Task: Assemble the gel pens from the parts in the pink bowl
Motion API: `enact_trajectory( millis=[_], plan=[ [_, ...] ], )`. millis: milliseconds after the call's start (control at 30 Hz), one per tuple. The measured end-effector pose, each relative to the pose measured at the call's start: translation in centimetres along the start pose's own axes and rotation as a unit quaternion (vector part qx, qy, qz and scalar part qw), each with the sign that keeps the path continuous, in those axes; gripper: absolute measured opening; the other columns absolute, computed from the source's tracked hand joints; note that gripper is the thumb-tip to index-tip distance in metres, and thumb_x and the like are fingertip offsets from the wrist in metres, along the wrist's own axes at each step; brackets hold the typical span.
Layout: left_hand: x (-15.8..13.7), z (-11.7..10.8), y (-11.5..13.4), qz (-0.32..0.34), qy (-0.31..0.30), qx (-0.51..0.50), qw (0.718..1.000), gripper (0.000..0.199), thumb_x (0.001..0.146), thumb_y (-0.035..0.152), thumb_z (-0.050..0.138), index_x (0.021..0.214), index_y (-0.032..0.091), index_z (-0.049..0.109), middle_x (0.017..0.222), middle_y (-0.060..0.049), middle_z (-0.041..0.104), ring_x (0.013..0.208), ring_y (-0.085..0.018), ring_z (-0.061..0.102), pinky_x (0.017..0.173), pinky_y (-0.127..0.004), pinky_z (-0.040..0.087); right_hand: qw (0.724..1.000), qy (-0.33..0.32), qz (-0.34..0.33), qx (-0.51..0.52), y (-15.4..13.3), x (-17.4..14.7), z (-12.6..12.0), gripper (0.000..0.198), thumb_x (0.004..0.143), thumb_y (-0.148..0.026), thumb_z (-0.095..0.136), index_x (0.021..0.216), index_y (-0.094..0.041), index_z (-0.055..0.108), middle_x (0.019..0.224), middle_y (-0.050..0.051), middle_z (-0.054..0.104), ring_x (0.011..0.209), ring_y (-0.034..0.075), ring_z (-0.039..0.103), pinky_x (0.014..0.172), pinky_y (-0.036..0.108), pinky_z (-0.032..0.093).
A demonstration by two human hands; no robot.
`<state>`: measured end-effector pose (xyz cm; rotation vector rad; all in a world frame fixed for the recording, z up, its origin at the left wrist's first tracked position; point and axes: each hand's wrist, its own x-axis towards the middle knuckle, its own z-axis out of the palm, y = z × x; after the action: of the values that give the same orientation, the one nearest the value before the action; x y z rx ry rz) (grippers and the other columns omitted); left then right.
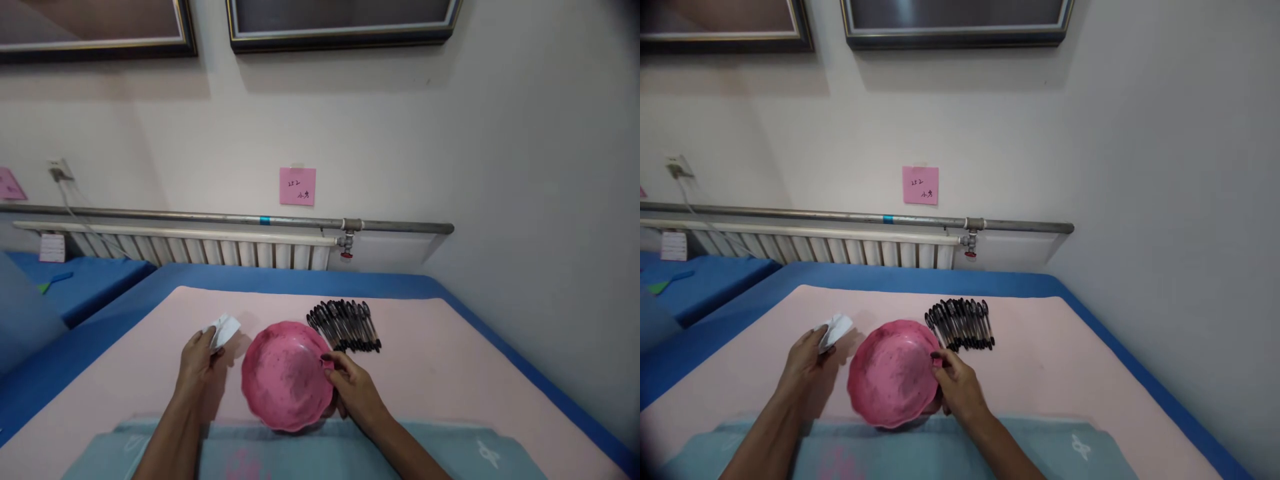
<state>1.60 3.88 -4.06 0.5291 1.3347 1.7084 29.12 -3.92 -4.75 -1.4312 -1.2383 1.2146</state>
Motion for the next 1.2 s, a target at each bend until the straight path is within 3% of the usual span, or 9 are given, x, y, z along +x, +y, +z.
enact_trajectory(
  millis=[167, 300, 400, 600, 833, 1000, 1133, 1200],
  plan=[
    [0.0, 0.0, 0.2, 0.002, -0.021, 0.038, 0.999, 0.006, 0.07, 0.02, 0.061, 0.067, 0.018, 0.055, 0.055, 0.004, 0.054, 0.045, -0.01, 0.05, 0.041, -0.019, 0.041, 0.999, -0.033, -0.02, -0.002, -0.1, -0.2, 0.0, 0.041, 0.078, -0.041, 0.048, 0.113, -0.019, 0.05, 0.044, -0.008, 0.052, 0.029, 0.009, 0.044, 0.032, 0.019, 0.033],
    [-1.3, 0.5, 0.8, 0.055, -0.045, 0.083, 0.994, 0.013, 0.071, 0.028, 0.059, 0.067, 0.018, 0.054, 0.058, 0.004, 0.052, 0.05, -0.011, 0.05, 0.046, -0.022, 0.042, 0.999, -0.022, -0.024, 0.034, -0.1, -0.1, 0.0, 0.051, 0.077, -0.04, 0.049, 0.123, -0.021, 0.039, 0.07, -0.003, 0.064, 0.028, 0.007, 0.044, 0.03, 0.021, 0.032],
    [-3.4, 1.9, 0.9, 0.114, -0.1, 0.139, 0.978, 0.017, 0.073, 0.035, 0.057, 0.072, 0.018, 0.059, 0.064, 0.002, 0.056, 0.058, -0.013, 0.051, 0.053, -0.023, 0.043, 0.999, -0.027, -0.013, 0.039, -0.1, 0.0, 0.1, 0.049, 0.076, -0.04, 0.049, 0.119, -0.019, 0.041, 0.08, 0.001, 0.066, 0.028, 0.006, 0.043, 0.03, 0.021, 0.032],
    [-7.4, 6.2, -0.8, 0.201, -0.236, 0.278, 0.909, 0.02, 0.069, 0.012, 0.059, 0.083, 0.023, 0.068, 0.086, -0.003, 0.064, 0.083, -0.018, 0.055, 0.079, -0.027, 0.04, 0.995, -0.083, -0.009, 0.053, 0.1, 0.1, 0.6, 0.042, 0.075, -0.037, 0.052, 0.112, -0.018, 0.046, 0.086, 0.002, 0.065, 0.031, 0.005, 0.045, 0.029, 0.019, 0.033],
    [-8.2, 8.5, -3.9, 0.205, -0.286, 0.415, 0.839, 0.017, 0.068, 0.004, 0.053, 0.07, 0.017, 0.063, 0.075, -0.008, 0.062, 0.075, -0.021, 0.055, 0.073, -0.032, 0.039, 0.992, -0.101, -0.016, 0.069, 0.4, 0.0, 0.9, 0.043, 0.074, -0.036, 0.054, 0.113, -0.019, 0.047, 0.094, 0.004, 0.065, 0.035, 0.005, 0.049, 0.028, 0.018, 0.035],
    [-8.0, 8.5, -4.8, 0.2, -0.323, 0.485, 0.788, 0.01, 0.077, 0.014, 0.055, 0.08, 0.013, 0.064, 0.086, -0.011, 0.064, 0.083, -0.023, 0.059, 0.075, -0.035, 0.043, 0.993, -0.102, -0.019, 0.063, 0.6, 0.1, 0.8, 0.046, 0.074, -0.035, 0.053, 0.117, -0.021, 0.045, 0.098, 0.004, 0.065, 0.032, 0.005, 0.049, 0.028, 0.018, 0.036],
    [-8.1, 8.3, -5.2, 0.199, -0.381, 0.505, 0.748, 0.03, 0.085, 0.032, 0.052, 0.111, 0.017, 0.056, 0.112, -0.009, 0.058, 0.093, -0.019, 0.058, 0.079, -0.04, 0.05, 0.993, -0.1, -0.019, 0.062, 0.5, 0.1, 0.9, 0.045, 0.074, -0.033, 0.052, 0.117, -0.021, 0.045, 0.096, 0.003, 0.066, 0.031, 0.005, 0.05, 0.029, 0.019, 0.038],
    [-8.2, 8.1, -5.2, 0.205, -0.406, 0.505, 0.733, 0.034, 0.085, 0.034, 0.052, 0.115, 0.019, 0.053, 0.117, -0.008, 0.055, 0.097, -0.019, 0.057, 0.081, -0.04, 0.05, 0.993, -0.093, -0.019, 0.066, 0.4, 0.0, 1.1, 0.044, 0.074, -0.032, 0.052, 0.115, -0.02, 0.046, 0.094, 0.003, 0.066, 0.031, 0.005, 0.05, 0.03, 0.019, 0.039]
  ],
)
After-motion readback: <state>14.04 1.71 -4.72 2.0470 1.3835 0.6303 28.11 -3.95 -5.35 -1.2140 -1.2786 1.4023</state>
